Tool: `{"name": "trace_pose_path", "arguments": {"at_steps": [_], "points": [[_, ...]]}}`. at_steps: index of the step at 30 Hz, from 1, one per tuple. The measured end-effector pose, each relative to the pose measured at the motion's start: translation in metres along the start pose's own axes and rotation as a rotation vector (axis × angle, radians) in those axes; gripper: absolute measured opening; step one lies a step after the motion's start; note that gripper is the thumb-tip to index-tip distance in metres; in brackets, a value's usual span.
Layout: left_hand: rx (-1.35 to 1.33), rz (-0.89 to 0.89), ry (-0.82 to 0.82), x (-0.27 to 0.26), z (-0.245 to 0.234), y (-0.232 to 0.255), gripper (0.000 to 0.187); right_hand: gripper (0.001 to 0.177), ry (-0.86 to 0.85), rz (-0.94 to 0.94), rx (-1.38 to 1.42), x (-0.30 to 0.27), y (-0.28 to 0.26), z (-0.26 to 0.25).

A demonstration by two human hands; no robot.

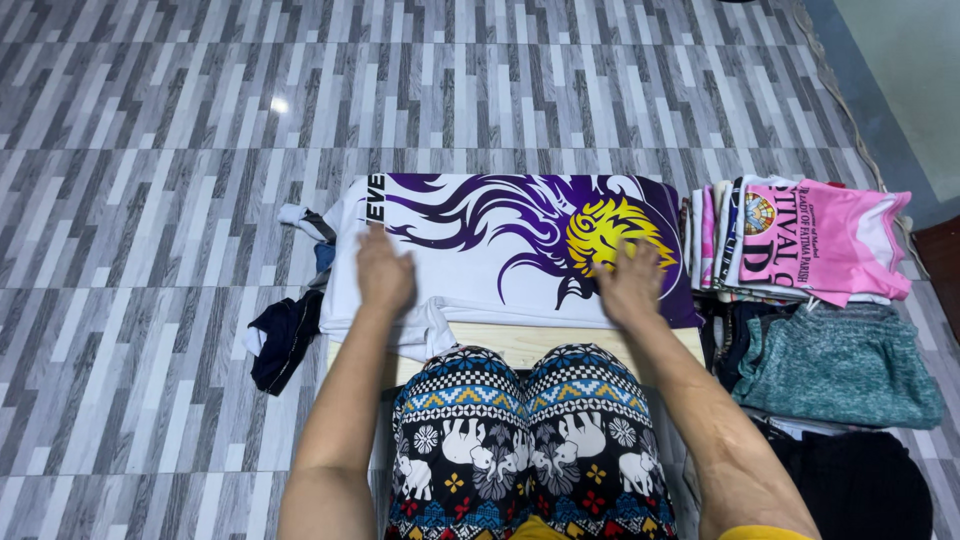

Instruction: The person folds a white t-shirt with a purple and yellow graphic on a low wooden folding board, then places it on a nearby stack. The person then folds a pair of dark shorts on the same board and adds them to the stack.

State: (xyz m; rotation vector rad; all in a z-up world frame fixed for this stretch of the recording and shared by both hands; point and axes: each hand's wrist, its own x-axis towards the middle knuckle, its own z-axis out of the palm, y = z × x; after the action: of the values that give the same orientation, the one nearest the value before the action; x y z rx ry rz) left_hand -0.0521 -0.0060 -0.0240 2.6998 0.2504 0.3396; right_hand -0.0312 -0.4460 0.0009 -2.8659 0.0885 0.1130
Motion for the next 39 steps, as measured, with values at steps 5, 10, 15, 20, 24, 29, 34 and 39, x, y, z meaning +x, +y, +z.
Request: {"name": "trace_pose_path", "arguments": {"at_steps": [5,10,15,20,24,29,34,39], "points": [[-0.037,0.480,-0.354,-0.010,0.026,0.093,0.064,0.085,-0.169,-0.275,0.020,-0.019,-0.064,0.011],[0.075,0.506,-0.559,-0.032,0.004,0.116,0.078,0.085,-0.099,-0.104,-0.011,-0.022,-0.031,0.006],[0.126,0.402,-0.545,-0.025,-0.004,0.108,0.087,0.086,-0.009,0.044,0.025,-0.018,0.015,0.007],[0.156,0.272,-0.506,-0.017,0.002,0.088,0.084,0.086,0.033,0.125,0.023,-0.015,0.056,0.011],[0.159,0.188,-0.443,-0.013,-0.002,0.057,0.086,0.083,0.054,0.191,0.041,-0.015,0.076,0.010],[0.165,0.059,-0.338,-0.009,-0.015,0.012,0.087,0.080,0.050,0.325,0.054,-0.010,0.085,0.005],[0.173,-0.075,-0.147,0.003,-0.026,-0.004,0.084,0.082,0.081,0.306,0.040,0.008,0.066,-0.003],[0.075,0.111,-0.135,0.025,-0.002,0.048,0.083,0.086,0.040,-0.039,-0.027,0.021,-0.009,0.003]]}}
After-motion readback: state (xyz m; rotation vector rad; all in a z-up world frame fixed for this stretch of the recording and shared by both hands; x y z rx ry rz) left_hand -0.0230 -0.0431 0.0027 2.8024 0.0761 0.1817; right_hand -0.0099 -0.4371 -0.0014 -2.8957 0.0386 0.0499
